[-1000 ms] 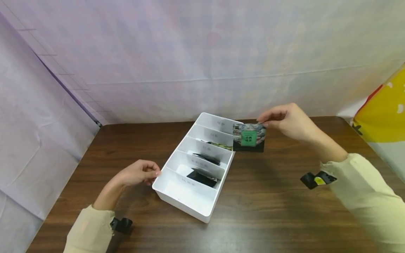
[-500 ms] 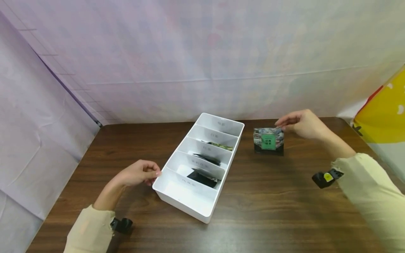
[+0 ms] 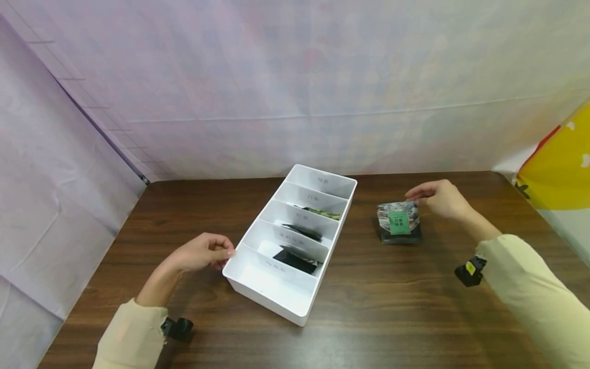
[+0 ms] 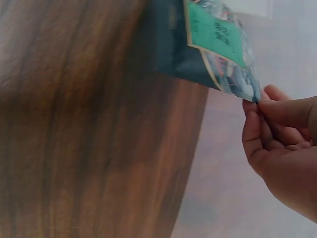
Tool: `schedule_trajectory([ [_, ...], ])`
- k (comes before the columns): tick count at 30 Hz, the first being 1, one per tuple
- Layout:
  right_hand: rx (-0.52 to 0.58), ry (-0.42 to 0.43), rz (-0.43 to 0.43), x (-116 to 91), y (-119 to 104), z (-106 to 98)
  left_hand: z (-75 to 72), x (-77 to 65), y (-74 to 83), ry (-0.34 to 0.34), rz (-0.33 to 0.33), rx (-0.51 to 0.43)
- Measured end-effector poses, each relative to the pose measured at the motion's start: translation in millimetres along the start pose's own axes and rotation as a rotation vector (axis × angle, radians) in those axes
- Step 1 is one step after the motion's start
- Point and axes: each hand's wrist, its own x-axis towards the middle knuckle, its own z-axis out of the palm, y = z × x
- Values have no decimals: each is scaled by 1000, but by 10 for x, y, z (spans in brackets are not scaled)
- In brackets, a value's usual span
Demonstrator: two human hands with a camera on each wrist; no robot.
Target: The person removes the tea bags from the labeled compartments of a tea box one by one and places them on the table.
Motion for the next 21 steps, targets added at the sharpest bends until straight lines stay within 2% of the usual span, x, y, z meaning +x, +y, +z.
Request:
schedule_trajectory([
  [8,-21,22,24,-52,65,32,10,-1,4,-4,14,-14],
  [14,-37,-87,11,-152,25,51,9,-6,3,-7,17,-20],
  [21,45,-202,-17,-284,-24,178,12,-8,14,-9,8,-22],
])
